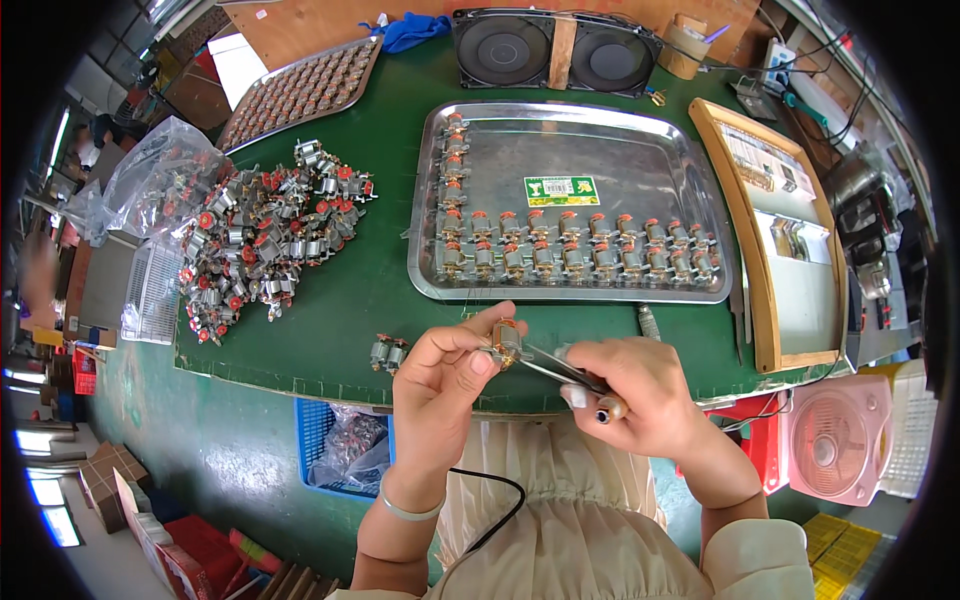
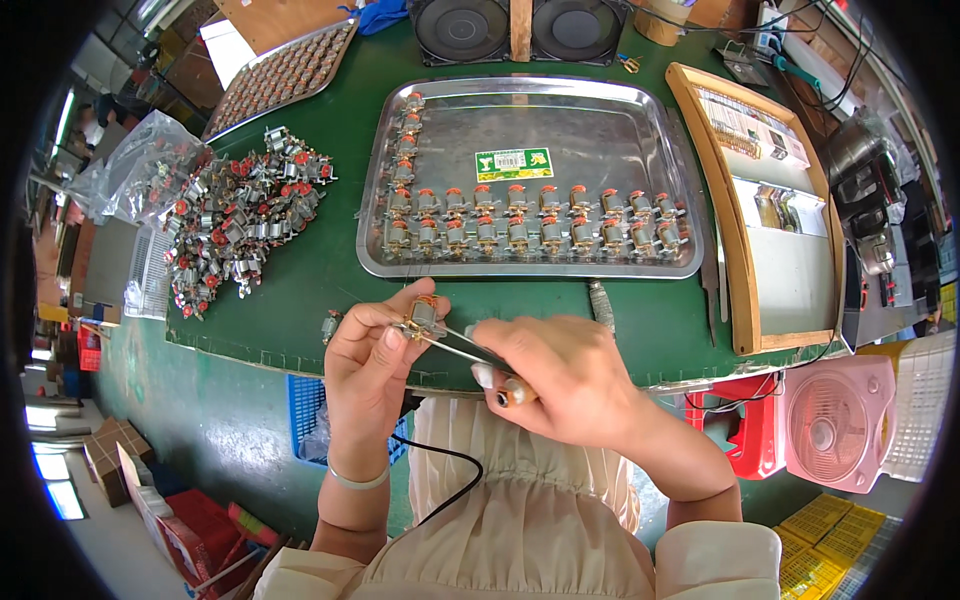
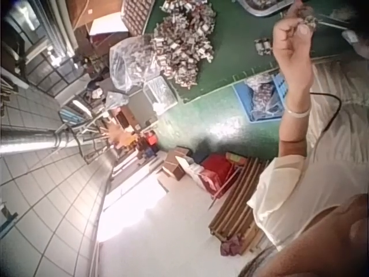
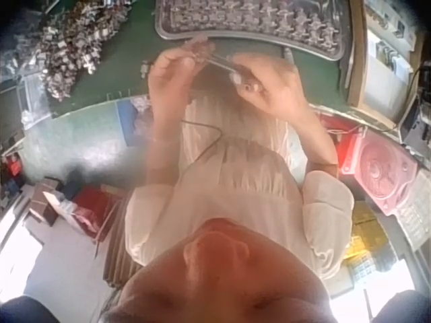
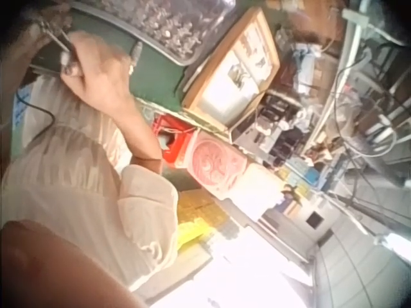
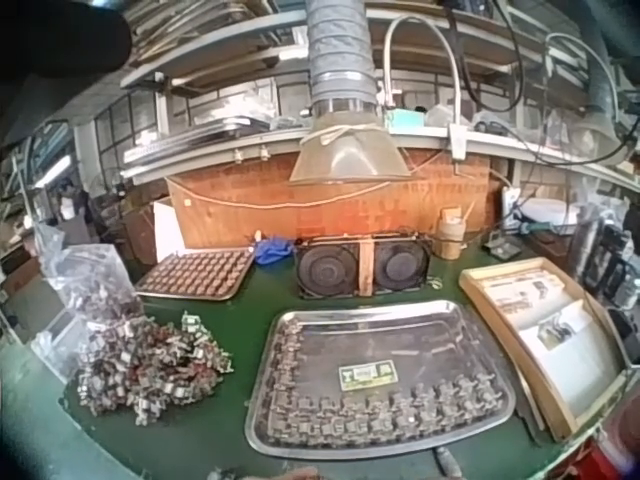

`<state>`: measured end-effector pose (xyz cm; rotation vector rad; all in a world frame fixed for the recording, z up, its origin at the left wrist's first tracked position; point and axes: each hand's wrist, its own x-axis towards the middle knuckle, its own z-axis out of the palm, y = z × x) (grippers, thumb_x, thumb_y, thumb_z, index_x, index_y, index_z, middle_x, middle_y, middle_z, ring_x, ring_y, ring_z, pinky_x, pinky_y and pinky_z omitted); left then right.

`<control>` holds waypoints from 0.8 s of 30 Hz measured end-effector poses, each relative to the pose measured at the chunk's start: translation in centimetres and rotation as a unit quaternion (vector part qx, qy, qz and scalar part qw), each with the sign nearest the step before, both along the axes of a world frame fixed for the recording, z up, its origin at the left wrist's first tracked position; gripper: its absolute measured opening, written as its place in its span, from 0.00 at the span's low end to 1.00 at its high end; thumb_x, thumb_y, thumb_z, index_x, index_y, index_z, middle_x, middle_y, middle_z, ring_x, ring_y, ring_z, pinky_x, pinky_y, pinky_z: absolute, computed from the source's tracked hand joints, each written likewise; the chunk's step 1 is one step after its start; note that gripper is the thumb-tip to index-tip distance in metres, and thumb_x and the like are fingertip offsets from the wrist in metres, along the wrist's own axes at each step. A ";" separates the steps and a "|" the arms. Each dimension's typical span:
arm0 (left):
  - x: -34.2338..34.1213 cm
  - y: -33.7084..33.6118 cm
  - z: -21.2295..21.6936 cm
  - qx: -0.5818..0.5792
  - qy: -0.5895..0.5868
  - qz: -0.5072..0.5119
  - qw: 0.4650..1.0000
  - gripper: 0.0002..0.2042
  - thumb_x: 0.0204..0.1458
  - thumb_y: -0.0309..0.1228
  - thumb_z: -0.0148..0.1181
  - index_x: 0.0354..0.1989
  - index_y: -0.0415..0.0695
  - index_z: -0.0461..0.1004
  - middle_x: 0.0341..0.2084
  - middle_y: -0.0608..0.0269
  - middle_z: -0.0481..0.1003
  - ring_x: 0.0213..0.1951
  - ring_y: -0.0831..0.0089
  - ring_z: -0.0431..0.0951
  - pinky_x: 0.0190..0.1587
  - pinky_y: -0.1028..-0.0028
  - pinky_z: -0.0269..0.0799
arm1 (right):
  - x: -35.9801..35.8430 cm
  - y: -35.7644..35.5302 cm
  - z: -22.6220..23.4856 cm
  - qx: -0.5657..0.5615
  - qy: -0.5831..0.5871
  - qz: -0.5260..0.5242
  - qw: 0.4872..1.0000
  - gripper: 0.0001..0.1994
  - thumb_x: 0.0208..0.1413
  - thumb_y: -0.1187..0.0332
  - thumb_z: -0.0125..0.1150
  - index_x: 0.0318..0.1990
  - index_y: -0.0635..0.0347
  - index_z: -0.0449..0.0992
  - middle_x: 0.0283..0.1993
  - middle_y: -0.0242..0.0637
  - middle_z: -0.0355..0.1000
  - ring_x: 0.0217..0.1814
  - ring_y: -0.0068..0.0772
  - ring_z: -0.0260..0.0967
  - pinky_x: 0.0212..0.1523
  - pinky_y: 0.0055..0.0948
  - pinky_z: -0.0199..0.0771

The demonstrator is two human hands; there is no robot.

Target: The user is assembling small electrical components, specifically potentiometers, by attaching components and using a manual screwdriver.

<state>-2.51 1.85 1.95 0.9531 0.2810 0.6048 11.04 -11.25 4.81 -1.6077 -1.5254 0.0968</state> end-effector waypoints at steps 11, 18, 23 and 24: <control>-0.1 -0.1 -0.4 0.058 -0.016 0.004 0.998 0.05 0.53 0.23 0.49 0.37 0.39 0.63 0.49 0.42 0.64 0.50 0.57 0.68 0.51 0.66 0.63 | -0.3 0.6 -0.3 -0.018 0.058 0.030 0.998 0.15 0.36 0.78 0.59 0.36 0.61 0.70 0.22 0.35 0.67 0.20 0.33 0.66 0.20 0.28 0.65; 0.1 -0.1 -0.3 0.054 -0.029 -0.006 0.998 0.07 0.52 0.21 0.50 0.38 0.39 0.63 0.50 0.41 0.63 0.50 0.57 0.67 0.53 0.64 0.62 | -0.3 0.1 0.0 -0.061 0.187 0.055 0.979 0.12 0.40 0.79 0.58 0.37 0.63 0.70 0.25 0.36 0.68 0.22 0.28 0.67 0.22 0.24 0.65; 0.2 0.3 -1.0 0.101 -0.085 -0.034 0.991 0.12 0.47 0.16 0.53 0.39 0.39 0.61 0.50 0.40 0.62 0.51 0.56 0.67 0.52 0.63 0.63 | 0.1 0.0 0.1 -0.110 0.459 0.119 0.874 0.09 0.46 0.78 0.53 0.37 0.67 0.70 0.22 0.33 0.66 0.19 0.20 0.60 0.18 0.22 0.58; 0.1 0.3 -1.1 0.102 -0.084 -0.033 0.991 0.12 0.47 0.16 0.53 0.39 0.39 0.61 0.50 0.40 0.62 0.51 0.56 0.67 0.52 0.63 0.63 | 0.2 0.0 0.1 -0.156 0.587 0.138 0.782 0.08 0.48 0.78 0.51 0.38 0.68 0.71 0.21 0.32 0.65 0.18 0.17 0.57 0.17 0.21 0.55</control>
